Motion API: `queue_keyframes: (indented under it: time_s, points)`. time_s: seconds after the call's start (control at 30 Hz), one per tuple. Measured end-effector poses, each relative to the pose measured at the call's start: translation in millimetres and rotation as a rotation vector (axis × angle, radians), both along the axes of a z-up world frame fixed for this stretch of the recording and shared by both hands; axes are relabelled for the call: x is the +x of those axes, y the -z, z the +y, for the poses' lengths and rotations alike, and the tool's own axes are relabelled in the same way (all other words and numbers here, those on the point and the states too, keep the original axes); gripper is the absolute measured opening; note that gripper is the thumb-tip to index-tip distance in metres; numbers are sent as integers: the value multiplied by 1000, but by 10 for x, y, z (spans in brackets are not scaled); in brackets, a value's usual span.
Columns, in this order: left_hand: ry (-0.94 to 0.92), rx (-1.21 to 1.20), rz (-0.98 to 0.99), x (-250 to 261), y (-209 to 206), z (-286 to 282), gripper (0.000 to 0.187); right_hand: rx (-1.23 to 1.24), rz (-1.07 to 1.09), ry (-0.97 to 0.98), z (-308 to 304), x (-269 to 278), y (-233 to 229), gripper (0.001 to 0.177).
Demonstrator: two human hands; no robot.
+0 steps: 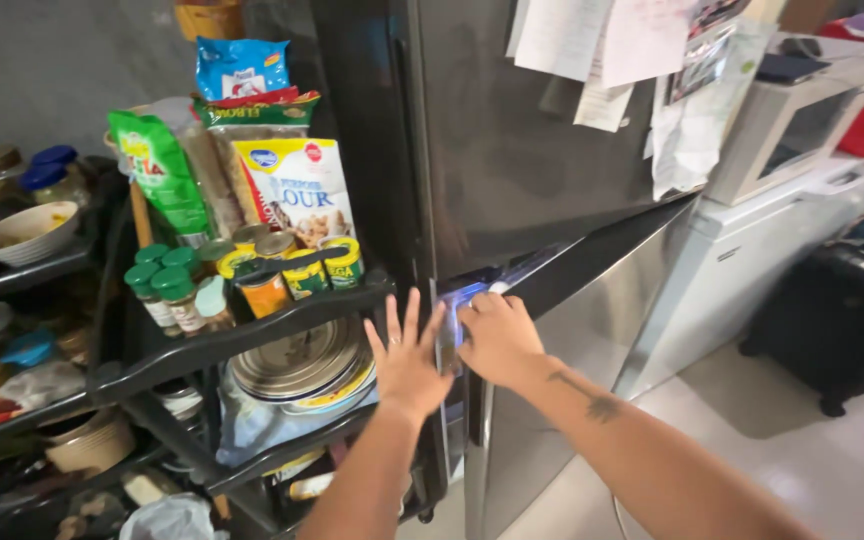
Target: Place a water bottle and utensils on a dining table.
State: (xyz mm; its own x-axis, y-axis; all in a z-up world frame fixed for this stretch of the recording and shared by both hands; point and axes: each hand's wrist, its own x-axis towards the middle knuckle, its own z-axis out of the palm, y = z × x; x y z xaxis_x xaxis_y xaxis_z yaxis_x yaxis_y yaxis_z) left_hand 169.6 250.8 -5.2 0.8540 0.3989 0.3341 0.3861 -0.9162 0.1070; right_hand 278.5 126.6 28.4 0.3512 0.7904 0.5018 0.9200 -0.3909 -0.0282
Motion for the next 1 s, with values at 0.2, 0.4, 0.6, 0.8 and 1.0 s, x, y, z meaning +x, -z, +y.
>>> queue_keyframes:
  time_s: [0.2,0.4,0.6,0.8,1.0]
  points:
    - [21,-75,246,60,222,-192,93,-251,198,279,-336,34,-30,35]
    - [74,-94,284,166,284,-333,89,-479,222,575,-1058,51,-163,77]
    - [88,-138,360,344,367,-557,90,-577,350,696,-1601,-23,-292,92]
    - [147,-170,423,363,455,-839,88,-664,309,801,-1954,113,-122,88]
    - [169,-156,437,473,563,-813,86,-557,361,890,-1989,90,-114,89]
